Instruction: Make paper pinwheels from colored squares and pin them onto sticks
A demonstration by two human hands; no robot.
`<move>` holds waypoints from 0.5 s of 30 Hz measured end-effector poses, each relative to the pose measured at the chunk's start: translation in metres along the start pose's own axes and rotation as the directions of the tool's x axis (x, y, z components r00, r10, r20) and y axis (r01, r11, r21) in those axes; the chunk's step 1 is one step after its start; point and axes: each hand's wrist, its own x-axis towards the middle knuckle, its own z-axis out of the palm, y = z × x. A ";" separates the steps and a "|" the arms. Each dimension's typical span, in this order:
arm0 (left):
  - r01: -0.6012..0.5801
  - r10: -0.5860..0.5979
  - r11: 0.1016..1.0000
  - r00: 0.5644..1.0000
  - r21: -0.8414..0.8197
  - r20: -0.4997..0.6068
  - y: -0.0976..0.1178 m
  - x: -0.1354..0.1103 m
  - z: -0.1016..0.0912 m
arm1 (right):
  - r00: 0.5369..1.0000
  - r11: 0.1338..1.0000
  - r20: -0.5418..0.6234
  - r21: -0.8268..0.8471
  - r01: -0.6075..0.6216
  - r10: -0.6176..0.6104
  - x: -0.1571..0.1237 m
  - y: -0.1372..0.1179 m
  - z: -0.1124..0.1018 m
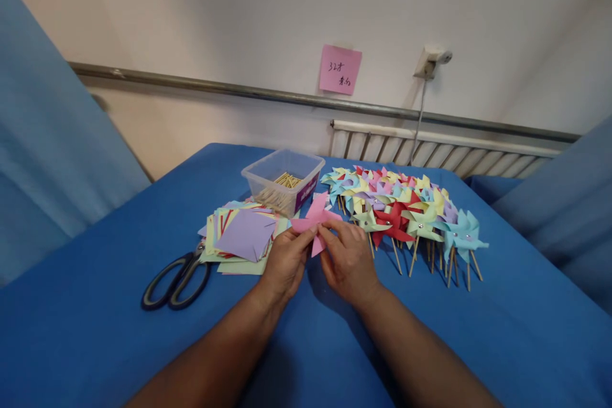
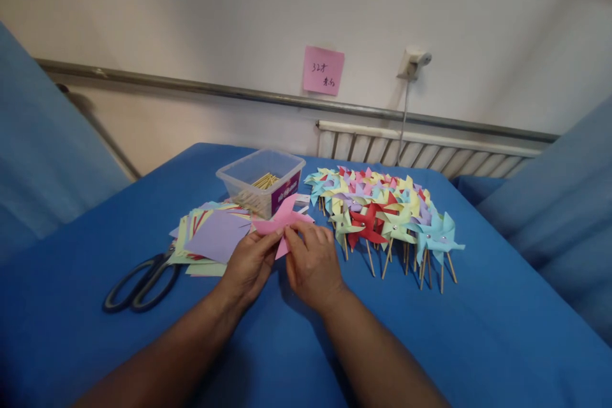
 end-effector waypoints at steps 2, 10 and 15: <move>-0.014 0.014 1.000 0.999 -0.003 -0.051 -0.001 0.002 -0.002 | 1.000 1.000 0.029 0.014 -0.003 0.002 0.000 -0.003 -0.001; 0.035 -0.033 0.999 0.990 0.014 -0.138 -0.002 0.007 -0.009 | 0.999 0.993 0.037 0.116 -0.008 0.004 -0.002 -0.006 -0.004; 0.092 -0.080 0.993 0.985 0.071 -0.153 -0.006 0.007 -0.012 | 1.000 0.983 0.001 0.180 -0.030 0.031 -0.003 -0.006 -0.005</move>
